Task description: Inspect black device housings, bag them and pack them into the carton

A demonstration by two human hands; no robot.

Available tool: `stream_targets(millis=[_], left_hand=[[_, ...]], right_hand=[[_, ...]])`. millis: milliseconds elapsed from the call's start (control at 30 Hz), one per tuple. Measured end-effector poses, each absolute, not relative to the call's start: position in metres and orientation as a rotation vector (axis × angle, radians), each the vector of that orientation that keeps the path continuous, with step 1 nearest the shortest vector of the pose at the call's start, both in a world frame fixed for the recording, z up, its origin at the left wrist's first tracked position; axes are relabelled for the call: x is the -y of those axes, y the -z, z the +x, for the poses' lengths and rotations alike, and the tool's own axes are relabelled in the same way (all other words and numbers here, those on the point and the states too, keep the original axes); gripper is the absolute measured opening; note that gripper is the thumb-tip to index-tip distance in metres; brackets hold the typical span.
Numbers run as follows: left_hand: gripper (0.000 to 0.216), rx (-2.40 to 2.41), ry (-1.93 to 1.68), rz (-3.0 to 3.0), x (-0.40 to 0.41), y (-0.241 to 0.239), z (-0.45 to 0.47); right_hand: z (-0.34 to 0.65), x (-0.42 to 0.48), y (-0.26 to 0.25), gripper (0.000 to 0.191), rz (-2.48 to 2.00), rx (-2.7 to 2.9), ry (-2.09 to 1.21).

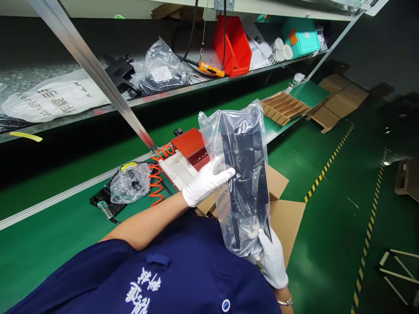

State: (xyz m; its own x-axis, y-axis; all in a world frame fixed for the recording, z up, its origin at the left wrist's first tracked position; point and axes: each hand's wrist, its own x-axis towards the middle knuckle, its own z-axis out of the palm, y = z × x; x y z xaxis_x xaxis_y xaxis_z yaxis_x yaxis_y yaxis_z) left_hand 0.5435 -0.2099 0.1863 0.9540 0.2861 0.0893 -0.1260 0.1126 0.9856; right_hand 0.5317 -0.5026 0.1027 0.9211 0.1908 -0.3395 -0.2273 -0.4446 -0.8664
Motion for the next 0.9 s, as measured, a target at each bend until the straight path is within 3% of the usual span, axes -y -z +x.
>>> stream_targets(millis=[100,267,467,667,900], left_hand=[[0.063,-0.125,-0.308,1.434,0.209,-0.186,0.54],[0.064,-0.131,-0.293,1.4,0.205,-0.183,0.536],[0.066,-0.127,-0.299,1.45,0.208,-0.194,0.542],[0.068,-0.093,-0.341,1.41,0.209,-0.197,0.548],[0.063,-0.126,-0.395,1.389,0.199,-0.184,0.548]], right_hand=[[0.53,0.504,-0.101,0.084,-2.003,0.023,-0.42],[0.528,0.501,-0.111,0.092,-1.963,0.026,-0.513],[0.529,0.495,-0.122,0.075,-1.904,0.006,-0.525],[0.53,0.491,-0.136,0.076,-1.902,-0.03,-0.488],[0.523,0.478,-0.164,0.1,-1.788,-0.21,-0.754]])
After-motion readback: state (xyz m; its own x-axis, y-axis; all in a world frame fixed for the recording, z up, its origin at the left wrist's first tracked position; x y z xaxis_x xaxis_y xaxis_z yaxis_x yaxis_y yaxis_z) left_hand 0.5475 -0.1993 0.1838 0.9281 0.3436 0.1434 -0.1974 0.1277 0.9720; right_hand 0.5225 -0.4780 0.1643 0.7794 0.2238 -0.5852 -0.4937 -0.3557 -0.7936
